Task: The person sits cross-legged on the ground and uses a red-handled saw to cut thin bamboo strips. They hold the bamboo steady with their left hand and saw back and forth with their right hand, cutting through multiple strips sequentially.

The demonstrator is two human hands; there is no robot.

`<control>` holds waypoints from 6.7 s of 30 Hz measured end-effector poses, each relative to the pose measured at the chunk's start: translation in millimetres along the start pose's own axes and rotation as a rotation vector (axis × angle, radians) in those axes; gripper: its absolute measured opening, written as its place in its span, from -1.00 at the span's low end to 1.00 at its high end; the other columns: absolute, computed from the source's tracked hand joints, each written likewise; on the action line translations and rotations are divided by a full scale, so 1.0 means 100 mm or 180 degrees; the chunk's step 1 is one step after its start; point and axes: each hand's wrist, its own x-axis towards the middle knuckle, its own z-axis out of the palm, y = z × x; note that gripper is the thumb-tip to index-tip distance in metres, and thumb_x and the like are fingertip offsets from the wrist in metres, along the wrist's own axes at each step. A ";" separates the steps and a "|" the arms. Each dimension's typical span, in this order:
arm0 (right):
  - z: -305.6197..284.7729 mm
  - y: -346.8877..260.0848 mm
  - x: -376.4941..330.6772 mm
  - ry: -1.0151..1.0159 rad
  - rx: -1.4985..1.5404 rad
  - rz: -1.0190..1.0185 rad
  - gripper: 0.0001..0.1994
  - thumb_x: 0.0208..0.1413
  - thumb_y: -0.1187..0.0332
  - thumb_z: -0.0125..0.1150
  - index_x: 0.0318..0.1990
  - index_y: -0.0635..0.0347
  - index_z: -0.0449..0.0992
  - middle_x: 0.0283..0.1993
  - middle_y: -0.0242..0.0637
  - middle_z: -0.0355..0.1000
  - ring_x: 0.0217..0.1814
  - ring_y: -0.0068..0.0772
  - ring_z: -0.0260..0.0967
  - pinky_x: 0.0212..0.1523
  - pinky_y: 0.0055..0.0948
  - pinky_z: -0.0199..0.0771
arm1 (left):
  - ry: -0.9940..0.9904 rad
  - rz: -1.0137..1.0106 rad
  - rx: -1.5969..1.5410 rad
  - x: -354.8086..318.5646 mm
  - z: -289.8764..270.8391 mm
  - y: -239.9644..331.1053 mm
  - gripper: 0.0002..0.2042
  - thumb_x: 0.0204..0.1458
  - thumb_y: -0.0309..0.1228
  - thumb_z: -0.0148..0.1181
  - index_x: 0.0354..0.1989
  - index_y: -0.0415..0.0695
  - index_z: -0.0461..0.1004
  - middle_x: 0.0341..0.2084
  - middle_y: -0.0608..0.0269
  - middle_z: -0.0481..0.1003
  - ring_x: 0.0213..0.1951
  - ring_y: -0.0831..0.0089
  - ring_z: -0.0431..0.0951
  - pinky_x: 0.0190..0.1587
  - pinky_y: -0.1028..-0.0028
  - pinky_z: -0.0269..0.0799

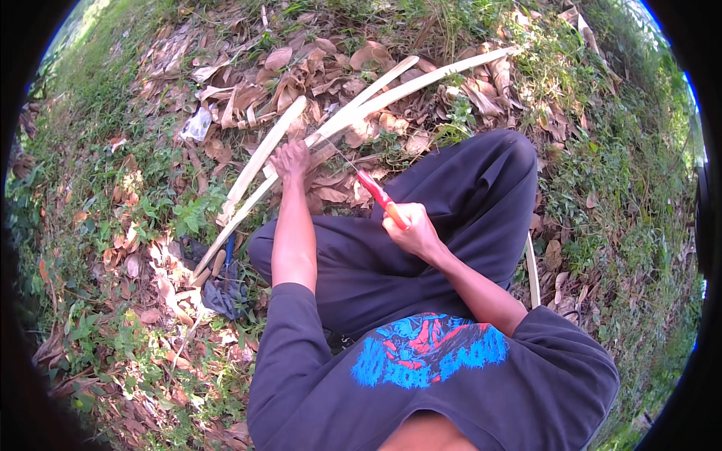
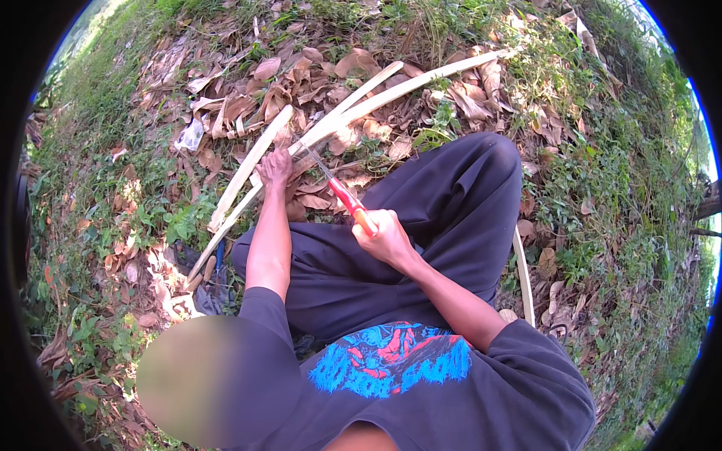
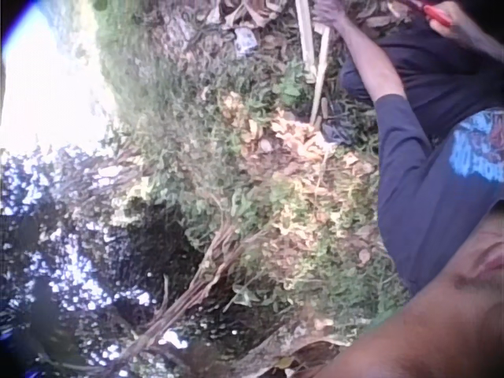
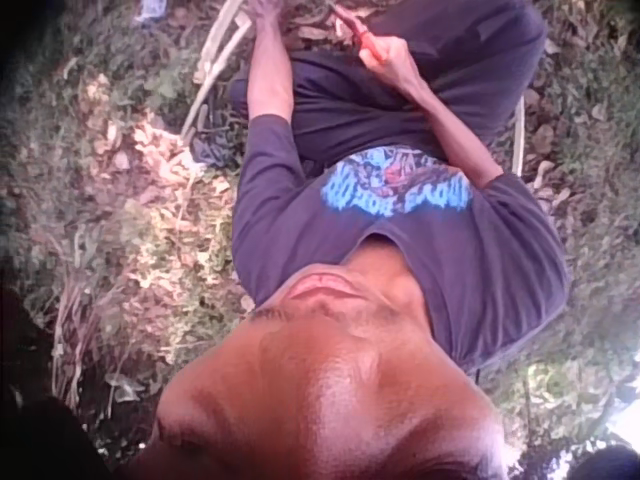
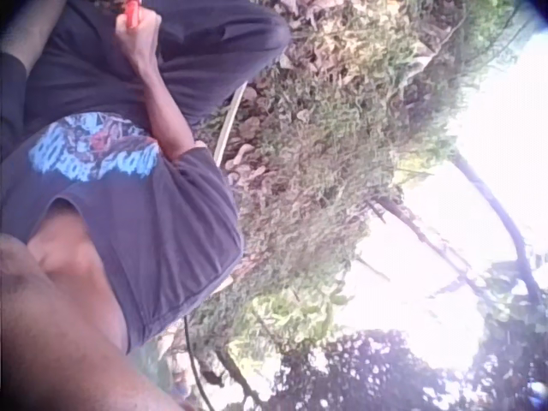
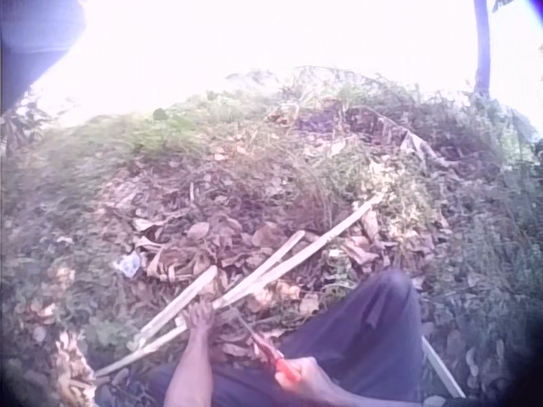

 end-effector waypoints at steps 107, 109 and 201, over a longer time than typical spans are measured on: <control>-0.22 -0.24 0.46 -0.0196 0.0093 0.0494 -0.78 0.00 0.39 0.10 -0.57 0.32 0.30 -0.70 -0.11 0.23 -0.70 -0.15 0.18 -0.59 -0.30 0.25 | 0.0575 0.1130 0.0217 -0.03 -0.01 0.13 -0.62 0.26 0.02 -0.07 0.13 0.19 0.47 -0.24 0.15 0.52 -0.16 0.18 0.53 -0.06 0.12 0.30; -0.24 -0.48 0.33 -0.0557 0.0493 0.1032 -0.78 -0.01 0.41 0.10 -0.61 0.29 0.29 -0.74 -0.25 0.25 -0.74 -0.37 0.23 -0.63 -0.37 0.23 | 0.0632 0.1206 -0.0001 -0.02 0.04 0.12 -0.63 0.26 0.02 -0.05 0.12 0.20 0.48 -0.26 0.20 0.53 -0.20 0.19 0.55 -0.08 0.11 0.31; -0.15 0.27 0.39 -0.0249 0.0205 0.0121 -0.81 -0.06 0.39 0.18 -0.57 0.33 0.39 -0.63 0.05 0.33 -0.58 0.05 0.41 -0.48 -0.19 0.39 | 0.0488 0.1239 0.0069 -0.07 -0.03 0.13 -0.65 0.27 -0.08 -0.05 0.09 0.06 0.50 -0.17 0.27 0.60 -0.13 0.25 0.54 -0.10 0.15 0.28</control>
